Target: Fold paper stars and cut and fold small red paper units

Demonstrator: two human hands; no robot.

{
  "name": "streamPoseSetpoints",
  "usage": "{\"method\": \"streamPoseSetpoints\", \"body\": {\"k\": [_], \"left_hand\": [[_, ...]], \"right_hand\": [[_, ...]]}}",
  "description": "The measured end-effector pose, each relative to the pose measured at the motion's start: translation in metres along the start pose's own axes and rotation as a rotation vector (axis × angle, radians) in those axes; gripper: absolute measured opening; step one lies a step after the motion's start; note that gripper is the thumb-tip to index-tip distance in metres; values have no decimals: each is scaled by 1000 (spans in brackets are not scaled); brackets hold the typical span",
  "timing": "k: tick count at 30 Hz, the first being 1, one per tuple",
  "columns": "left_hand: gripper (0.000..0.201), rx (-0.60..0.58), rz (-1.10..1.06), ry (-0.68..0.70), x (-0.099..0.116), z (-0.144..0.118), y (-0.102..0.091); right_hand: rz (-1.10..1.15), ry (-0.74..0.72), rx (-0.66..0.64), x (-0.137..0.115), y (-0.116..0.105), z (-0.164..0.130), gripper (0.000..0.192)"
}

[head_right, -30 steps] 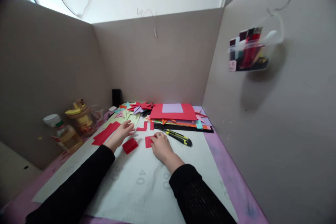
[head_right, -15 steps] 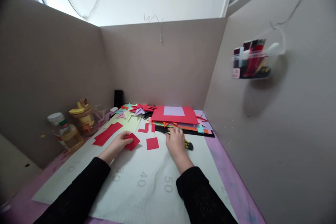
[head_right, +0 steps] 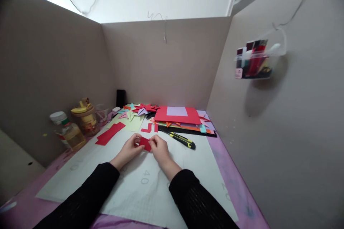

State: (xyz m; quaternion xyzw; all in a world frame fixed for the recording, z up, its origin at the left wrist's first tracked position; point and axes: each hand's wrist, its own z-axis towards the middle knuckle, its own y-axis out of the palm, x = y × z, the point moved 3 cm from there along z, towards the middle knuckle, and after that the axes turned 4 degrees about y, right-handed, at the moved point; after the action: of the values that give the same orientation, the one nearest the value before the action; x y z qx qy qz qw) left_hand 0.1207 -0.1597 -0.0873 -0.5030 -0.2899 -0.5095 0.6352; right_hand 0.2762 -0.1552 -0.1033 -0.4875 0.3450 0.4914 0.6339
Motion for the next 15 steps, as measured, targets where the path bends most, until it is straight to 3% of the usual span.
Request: {"method": "streamPoseSetpoints", "body": {"k": [3,6,10,13,15], "left_hand": [[14,-35,193,198,7,-2,-2],[13,-35,269,248,9,-2,-7],[13,159,235,151,0,5,-25],[11,243,181,66,-10,10,-36],[9,269,164,18,-15,13,-39]], "right_hand": [[-133,-155,-58,-5,2,0,14],[-260,-175,-87,-4,-10,8,24],[-829,58,98,11,-58,24,32],[-1093,265,62,28,-82,30,28],[-1135,263,2,33,-81,31,24]]}}
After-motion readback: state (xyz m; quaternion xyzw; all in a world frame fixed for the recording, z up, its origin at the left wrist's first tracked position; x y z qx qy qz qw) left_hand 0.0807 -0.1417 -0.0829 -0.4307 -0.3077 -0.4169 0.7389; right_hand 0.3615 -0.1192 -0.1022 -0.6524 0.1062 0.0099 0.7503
